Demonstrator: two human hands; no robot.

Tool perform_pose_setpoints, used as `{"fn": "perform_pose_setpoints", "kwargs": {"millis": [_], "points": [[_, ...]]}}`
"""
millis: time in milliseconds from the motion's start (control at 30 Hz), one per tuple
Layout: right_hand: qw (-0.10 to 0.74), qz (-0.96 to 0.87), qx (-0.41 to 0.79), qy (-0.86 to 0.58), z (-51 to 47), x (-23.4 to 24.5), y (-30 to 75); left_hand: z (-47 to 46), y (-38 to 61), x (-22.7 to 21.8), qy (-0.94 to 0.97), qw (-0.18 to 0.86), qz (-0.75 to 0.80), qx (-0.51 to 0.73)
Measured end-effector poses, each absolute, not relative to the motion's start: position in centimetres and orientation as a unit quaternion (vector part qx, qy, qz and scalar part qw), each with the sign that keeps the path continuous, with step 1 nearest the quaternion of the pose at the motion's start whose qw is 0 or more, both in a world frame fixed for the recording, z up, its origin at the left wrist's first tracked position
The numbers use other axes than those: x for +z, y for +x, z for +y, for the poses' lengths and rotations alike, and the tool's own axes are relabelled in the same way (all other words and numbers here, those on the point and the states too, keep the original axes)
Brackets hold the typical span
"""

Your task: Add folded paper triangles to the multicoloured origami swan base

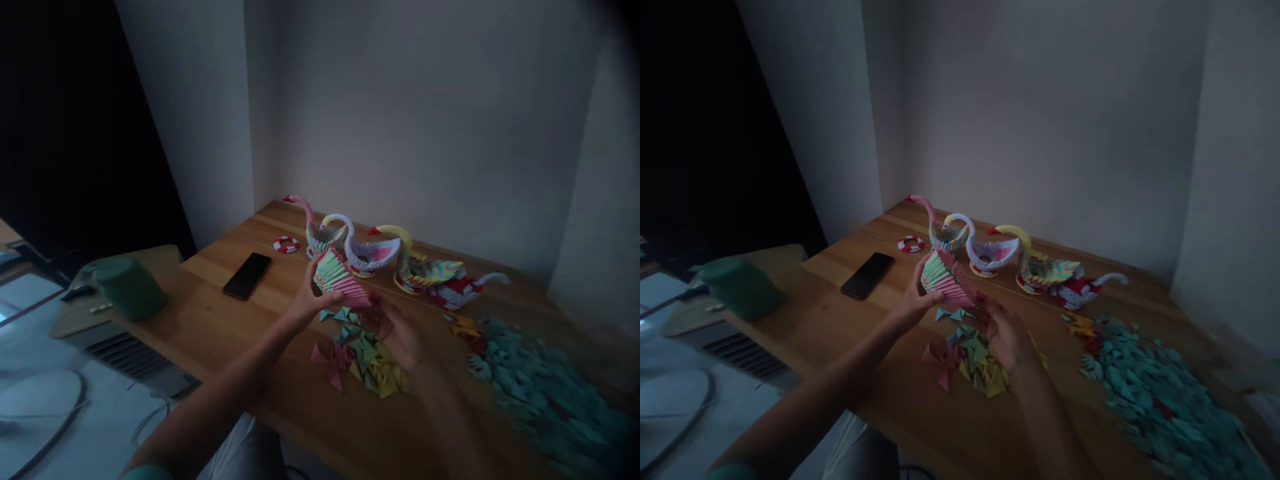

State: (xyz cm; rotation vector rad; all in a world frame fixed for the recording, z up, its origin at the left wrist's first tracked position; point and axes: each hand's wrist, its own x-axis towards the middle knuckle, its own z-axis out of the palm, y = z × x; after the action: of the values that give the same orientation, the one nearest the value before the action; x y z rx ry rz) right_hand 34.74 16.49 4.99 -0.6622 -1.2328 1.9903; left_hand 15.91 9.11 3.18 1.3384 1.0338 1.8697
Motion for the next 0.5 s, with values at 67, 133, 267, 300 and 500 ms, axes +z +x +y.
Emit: {"fn": "perform_pose_setpoints", "kwargs": {"millis": [67, 133, 267, 300, 500], "points": [[0.401, -0.492, 0.718, -0.285, 16.8, 5.1, 36.6, 9.5, 16.9, 2.8, 0.504, 0.35, 0.373, 0.696], [0.443, -0.52, 0.664, -0.304, 16.9, 5.3, 37.8, 9.5, 17.5, 2.1, 0.51, 0.385, 0.375, 0.671], [0.421, -0.603, 0.599, -0.317, 16.5, 5.6, 38.1, 9.0, 18.2, 1.0, 0.531, 0.419, 0.383, 0.629], [0.407, -0.616, 0.595, -0.319, 16.4, 5.4, 37.8, 8.8, 18.2, 0.8, 0.538, 0.422, 0.382, 0.622], [0.372, -0.557, 0.676, -0.308, 15.7, 4.0, 37.1, 7.8, 17.9, 0.5, 0.59, 0.368, 0.403, 0.596]]}}
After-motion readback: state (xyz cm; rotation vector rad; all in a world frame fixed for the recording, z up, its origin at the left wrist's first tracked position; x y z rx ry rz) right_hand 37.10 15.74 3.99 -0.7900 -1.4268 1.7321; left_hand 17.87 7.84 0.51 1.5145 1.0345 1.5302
